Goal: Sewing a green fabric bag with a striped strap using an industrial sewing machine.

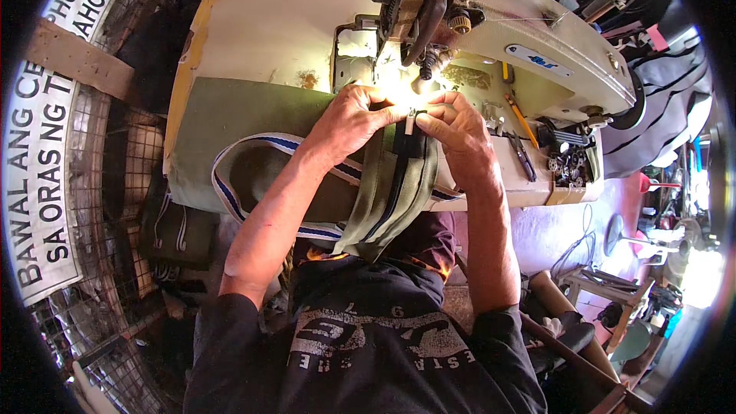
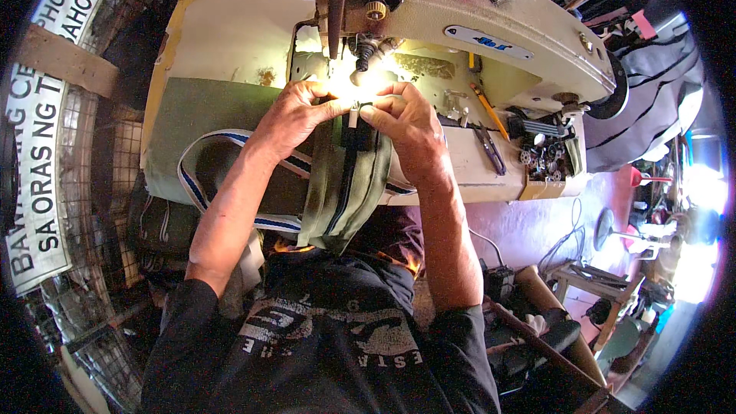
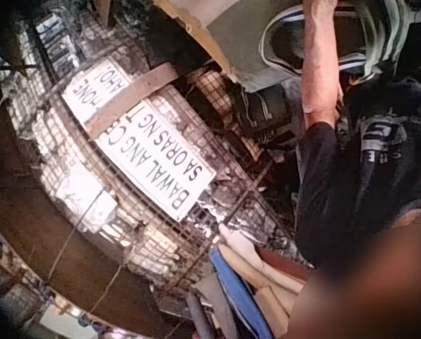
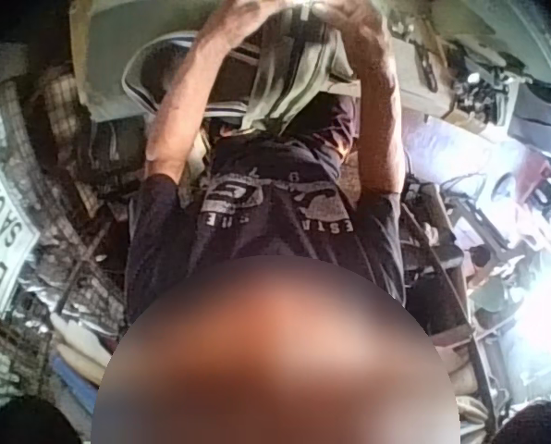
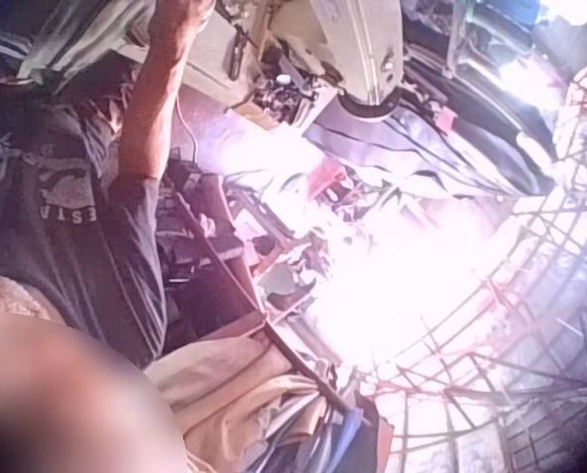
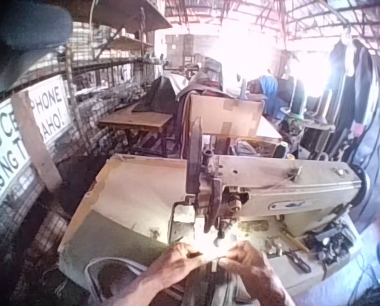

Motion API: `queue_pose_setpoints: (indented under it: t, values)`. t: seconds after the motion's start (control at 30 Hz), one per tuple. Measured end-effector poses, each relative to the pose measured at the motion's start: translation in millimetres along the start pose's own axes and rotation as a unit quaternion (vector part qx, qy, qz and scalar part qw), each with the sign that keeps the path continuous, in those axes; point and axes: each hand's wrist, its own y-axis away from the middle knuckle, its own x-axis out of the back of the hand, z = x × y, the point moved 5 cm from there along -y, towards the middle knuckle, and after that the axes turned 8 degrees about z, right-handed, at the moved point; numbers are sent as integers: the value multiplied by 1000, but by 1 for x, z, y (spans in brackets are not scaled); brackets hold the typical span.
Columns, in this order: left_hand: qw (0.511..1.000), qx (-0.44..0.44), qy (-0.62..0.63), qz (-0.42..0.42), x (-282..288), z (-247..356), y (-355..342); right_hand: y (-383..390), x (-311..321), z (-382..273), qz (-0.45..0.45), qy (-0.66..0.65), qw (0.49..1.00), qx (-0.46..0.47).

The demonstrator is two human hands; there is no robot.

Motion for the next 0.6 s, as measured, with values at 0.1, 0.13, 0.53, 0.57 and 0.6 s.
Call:
queue_pose_setpoints:
  t: [0.1,0.13,0.53,0.57,0.6]
  values:
    - [1000,-20,9,8,-1,4,1,-3,-1,-1,-38,-4,999,-25]
    - [999,-33,13,4,-2,5,1,-4,-2,-2,-42,-9,999,-23]
    - [994,-96,-40,-24,-5,3,-3,-14,-5,-6,-88,64,994,-13]
    - [991,-121,-58,-17,-5,5,-3,-15,-7,-5,-108,65,992,-6]
    - [986,-146,-77,-9,-6,6,-2,-17,-6,-4,-99,77,992,-9]
